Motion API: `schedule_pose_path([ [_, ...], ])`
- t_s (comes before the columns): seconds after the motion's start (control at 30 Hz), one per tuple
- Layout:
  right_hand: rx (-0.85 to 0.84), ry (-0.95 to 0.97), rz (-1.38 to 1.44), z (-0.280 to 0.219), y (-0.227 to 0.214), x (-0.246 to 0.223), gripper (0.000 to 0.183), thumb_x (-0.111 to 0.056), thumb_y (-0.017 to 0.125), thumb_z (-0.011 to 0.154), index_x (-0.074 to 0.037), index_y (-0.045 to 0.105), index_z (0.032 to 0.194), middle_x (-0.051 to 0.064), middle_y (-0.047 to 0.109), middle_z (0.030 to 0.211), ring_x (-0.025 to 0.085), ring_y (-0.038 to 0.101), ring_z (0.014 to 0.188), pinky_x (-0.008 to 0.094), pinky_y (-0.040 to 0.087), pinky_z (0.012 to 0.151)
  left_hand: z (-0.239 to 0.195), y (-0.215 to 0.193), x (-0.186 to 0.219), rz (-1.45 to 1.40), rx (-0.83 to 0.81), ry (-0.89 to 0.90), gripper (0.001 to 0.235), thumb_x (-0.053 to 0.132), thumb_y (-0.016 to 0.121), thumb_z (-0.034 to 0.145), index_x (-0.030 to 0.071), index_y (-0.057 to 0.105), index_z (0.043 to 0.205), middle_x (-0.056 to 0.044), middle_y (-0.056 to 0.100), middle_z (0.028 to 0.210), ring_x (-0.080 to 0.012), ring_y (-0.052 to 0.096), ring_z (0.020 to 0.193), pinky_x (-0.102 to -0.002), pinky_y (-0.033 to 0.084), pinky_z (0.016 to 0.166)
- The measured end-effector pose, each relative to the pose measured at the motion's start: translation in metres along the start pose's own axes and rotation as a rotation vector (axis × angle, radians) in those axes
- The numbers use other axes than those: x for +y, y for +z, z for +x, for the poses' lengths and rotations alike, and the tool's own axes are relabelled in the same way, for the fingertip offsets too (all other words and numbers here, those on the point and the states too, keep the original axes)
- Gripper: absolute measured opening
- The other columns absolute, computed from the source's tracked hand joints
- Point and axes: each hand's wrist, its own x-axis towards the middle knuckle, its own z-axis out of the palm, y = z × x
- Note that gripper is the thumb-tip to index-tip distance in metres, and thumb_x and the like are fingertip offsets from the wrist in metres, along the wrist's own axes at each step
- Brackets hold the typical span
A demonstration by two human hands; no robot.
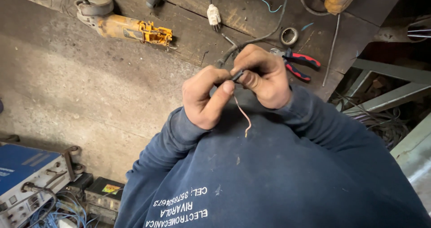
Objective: Repairing the power cable of an electrical tool by stripping wires and connecting them.
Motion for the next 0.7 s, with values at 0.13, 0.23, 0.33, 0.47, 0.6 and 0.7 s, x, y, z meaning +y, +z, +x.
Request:
schedule_pose_path([
  [0.13, 0.03, 0.149, 0.529, -0.005, 0.009, 0.017, 0.016, -0.02, 0.071, 0.106, -0.006, 0.068, 0.111, 0.003, 0.061, 0.1, 0.008, 0.055, 0.076, 0.024, 0.044, 0.066, -0.006, 0.009, -0.01, -0.199, 0.059, -0.092, 0.013, 0.012, 0.063, 0.103, -0.001, 0.065, 0.104, -0.01, 0.065, 0.088, -0.0183, 0.064, 0.078, -0.03, 0.05, 0.073],
  [0.23, 0.085, 0.212, 0.649, -0.007, 0.013, 0.018, 0.014, -0.017, 0.072, 0.105, -0.006, 0.067, 0.113, 0.002, 0.062, 0.098, 0.008, 0.055, 0.077, 0.024, 0.043, 0.067, -0.006, 0.01, -0.014, -0.273, 0.029, -0.13, 0.014, 0.013, 0.06, 0.106, -0.001, 0.063, 0.105, -0.008, 0.064, 0.087, -0.0164, 0.062, 0.078, -0.03, 0.05, 0.074],
  [0.33, 0.118, 0.251, 0.668, -0.005, 0.01, 0.013, 0.017, -0.015, 0.074, 0.103, -0.006, 0.066, 0.114, 0.001, 0.063, 0.098, 0.009, 0.055, 0.079, 0.025, 0.042, 0.068, -0.003, 0.01, -0.018, -0.412, 0.006, -0.212, 0.016, 0.014, 0.058, 0.107, -0.001, 0.063, 0.104, -0.008, 0.066, 0.088, -0.015, 0.062, 0.078, -0.029, 0.05, 0.072],
  [0.47, 0.113, 0.247, 0.645, -0.005, 0.005, 0.014, 0.018, -0.015, 0.075, 0.102, -0.006, 0.066, 0.115, 0.0, 0.064, 0.098, 0.009, 0.056, 0.081, 0.024, 0.042, 0.069, 0.001, 0.006, -0.016, -0.385, -0.003, -0.201, 0.017, 0.015, 0.057, 0.107, -0.001, 0.064, 0.104, -0.009, 0.065, 0.087, -0.0154, 0.061, 0.077, -0.029, 0.049, 0.072],
  [0.6, 0.133, 0.193, 0.112, 0.004, -0.004, -0.006, 0.014, -0.014, 0.075, 0.104, -0.003, 0.069, 0.111, 0.002, 0.066, 0.098, 0.008, 0.059, 0.083, 0.023, 0.046, 0.075, 0.016, -0.006, 0.003, 0.031, 0.0, -0.066, 0.01, 0.009, 0.061, 0.105, 0.002, 0.065, 0.11, -0.012, 0.065, 0.091, -0.0238, 0.066, 0.081, -0.032, 0.053, 0.075],
  [0.7, 0.099, 0.078, -0.261, 0.014, -0.012, -0.021, 0.013, -0.011, 0.077, 0.102, -0.002, 0.071, 0.109, 0.004, 0.067, 0.097, 0.01, 0.061, 0.082, 0.023, 0.048, 0.074, 0.022, -0.013, 0.017, 0.195, 0.011, -0.019, 0.012, 0.006, 0.067, 0.102, 0.003, 0.065, 0.113, -0.014, 0.065, 0.096, -0.0273, 0.068, 0.084, -0.033, 0.054, 0.076],
])
